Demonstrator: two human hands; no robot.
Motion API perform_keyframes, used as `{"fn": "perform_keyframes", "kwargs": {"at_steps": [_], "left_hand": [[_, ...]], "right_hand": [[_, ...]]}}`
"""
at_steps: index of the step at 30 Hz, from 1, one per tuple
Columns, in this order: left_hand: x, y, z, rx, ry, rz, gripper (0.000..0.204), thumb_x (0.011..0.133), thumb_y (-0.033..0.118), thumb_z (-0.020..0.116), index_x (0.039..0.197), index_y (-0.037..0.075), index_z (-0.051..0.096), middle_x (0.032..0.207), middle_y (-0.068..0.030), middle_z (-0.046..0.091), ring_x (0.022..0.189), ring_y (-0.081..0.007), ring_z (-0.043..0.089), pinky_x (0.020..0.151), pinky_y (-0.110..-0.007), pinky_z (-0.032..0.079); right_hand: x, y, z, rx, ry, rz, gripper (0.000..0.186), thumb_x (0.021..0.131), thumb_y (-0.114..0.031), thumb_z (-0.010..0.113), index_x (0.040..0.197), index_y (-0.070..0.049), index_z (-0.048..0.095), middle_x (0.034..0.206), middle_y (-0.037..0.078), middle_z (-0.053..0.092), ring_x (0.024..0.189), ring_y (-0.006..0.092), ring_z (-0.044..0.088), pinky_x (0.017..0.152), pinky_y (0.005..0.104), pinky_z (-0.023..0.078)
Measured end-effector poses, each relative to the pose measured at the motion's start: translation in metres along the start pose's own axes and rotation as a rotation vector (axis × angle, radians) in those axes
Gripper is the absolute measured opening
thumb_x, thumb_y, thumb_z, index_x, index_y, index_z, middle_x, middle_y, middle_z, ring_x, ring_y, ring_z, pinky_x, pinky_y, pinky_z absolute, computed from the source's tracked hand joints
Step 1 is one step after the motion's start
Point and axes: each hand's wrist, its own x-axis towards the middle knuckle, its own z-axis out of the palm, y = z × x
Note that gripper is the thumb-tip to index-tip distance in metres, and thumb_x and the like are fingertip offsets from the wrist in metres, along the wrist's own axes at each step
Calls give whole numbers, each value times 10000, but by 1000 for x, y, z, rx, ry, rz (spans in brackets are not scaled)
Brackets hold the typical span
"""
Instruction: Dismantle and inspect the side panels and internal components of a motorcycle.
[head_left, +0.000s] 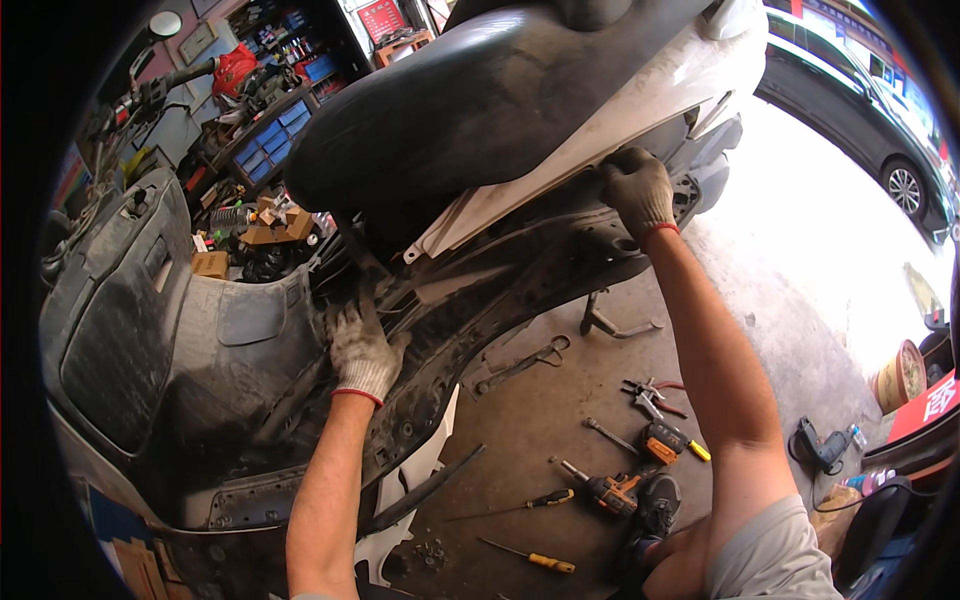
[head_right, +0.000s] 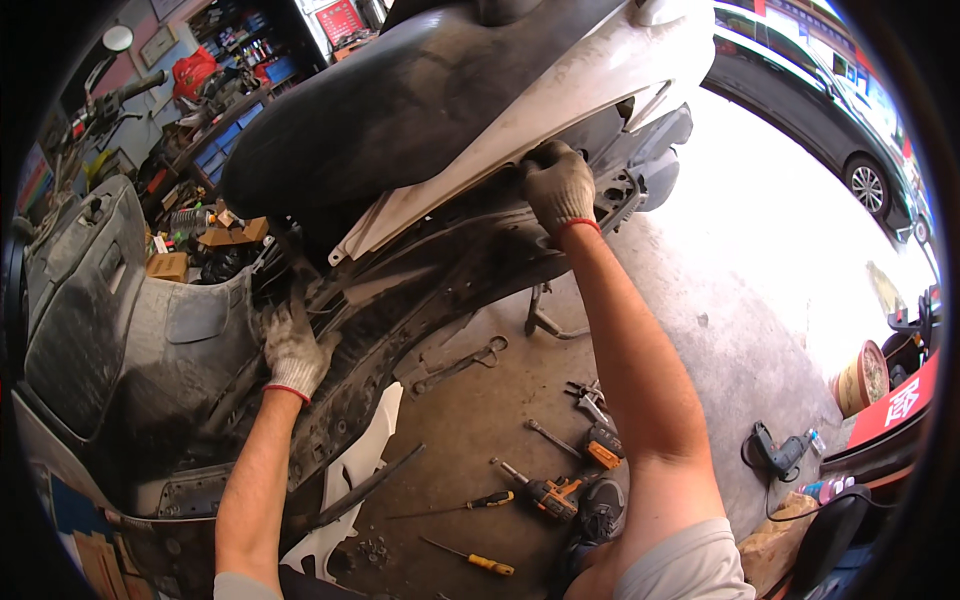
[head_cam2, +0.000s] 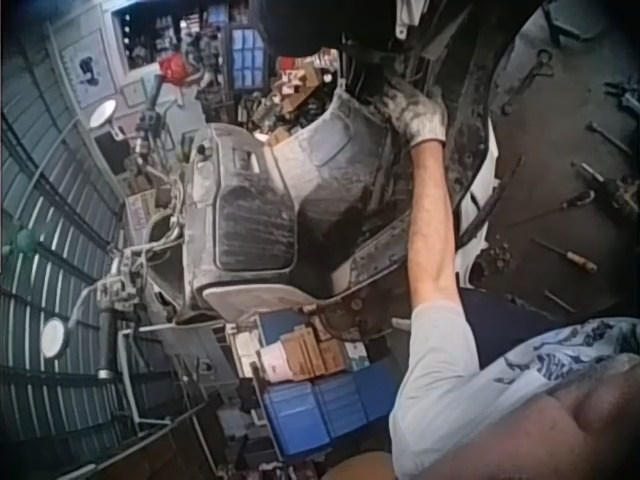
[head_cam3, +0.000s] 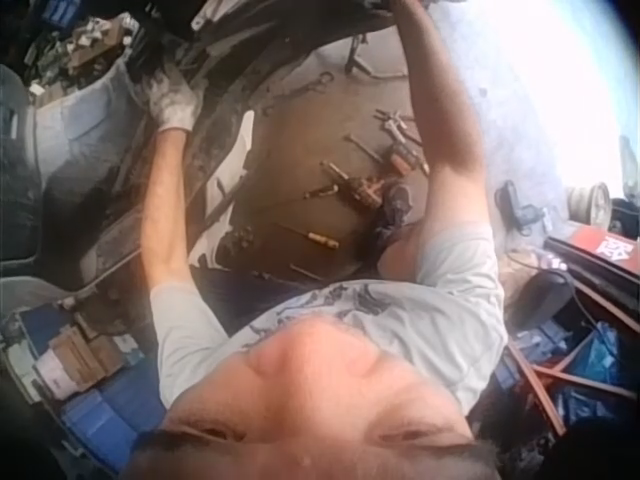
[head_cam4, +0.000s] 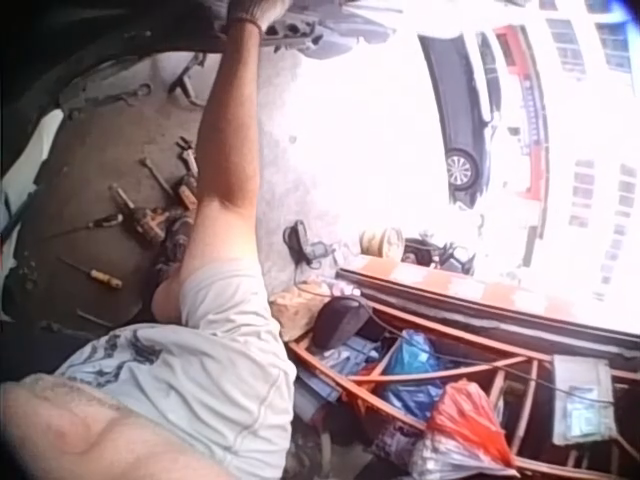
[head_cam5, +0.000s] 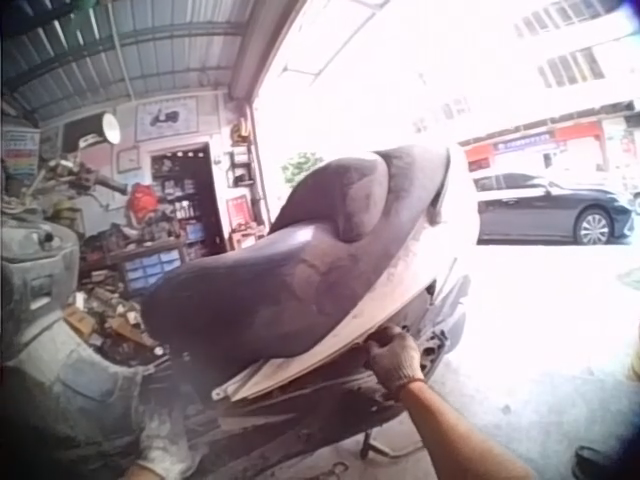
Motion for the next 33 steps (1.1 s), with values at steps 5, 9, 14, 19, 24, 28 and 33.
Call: {"fn": "perform_keyframes", "kwargs": {"at_steps": [5,9,14,19,24,28,33], "left_hand": [[-1,1,-7,-22,-95,-33,1092,800,474,766,1575,75,108,1471,-276,456,1420,-351,386,1236,-466,173],[-2,-1,-5,-44,20,27,1060,781,450,791,1551,58,178,1402,-256,508,1360,-354,435,1211,-481,208],[-1,-2,-1,-70,22,26,1067,780,426,798,1561,78,160,1401,-246,516,1351,-357,445,1206,-476,222],[1,-1,1,-65,17,10,1066,751,465,814,1544,58,230,1409,-232,493,1363,-357,395,1189,-468,237],[0,-1,1,-48,30,19,1056,772,444,802,1553,66,199,1415,-231,500,1362,-345,419,1203,-454,224],[-1,1,-1,-27,28,-3,1046,786,426,796,1560,85,180,1423,-231,504,1367,-334,433,1220,-440,215],[-3,1,-4,-49,41,3,1060,773,402,814,1561,91,177,1415,-245,504,1364,-349,433,1221,-445,218]], "right_hand": [[-1,-4,-2,27,24,18,265,856,-181,691,1051,-4,723,943,180,744,827,268,731,778,372,557],[0,3,1,-48,59,-55,282,857,-204,707,1074,-23,707,942,172,743,877,315,722,816,404,549],[2,16,7,-238,154,-269,212,869,-203,696,1031,-67,710,970,176,735,943,380,696,839,460,538],[-1,17,14,-44,210,-194,233,859,-147,718,1023,18,708,796,137,725,712,219,704,674,344,544],[-4,12,18,465,121,117,281,855,-134,720,1036,80,690,759,123,704,633,159,657,620,306,527],[-4,13,17,427,93,197,307,845,-220,724,1021,32,716,896,189,740,858,260,722,786,356,544],[-7,8,9,-223,124,-17,313,914,-321,655,1048,-40,691,981,239,718,966,416,684,862,473,520]]}}
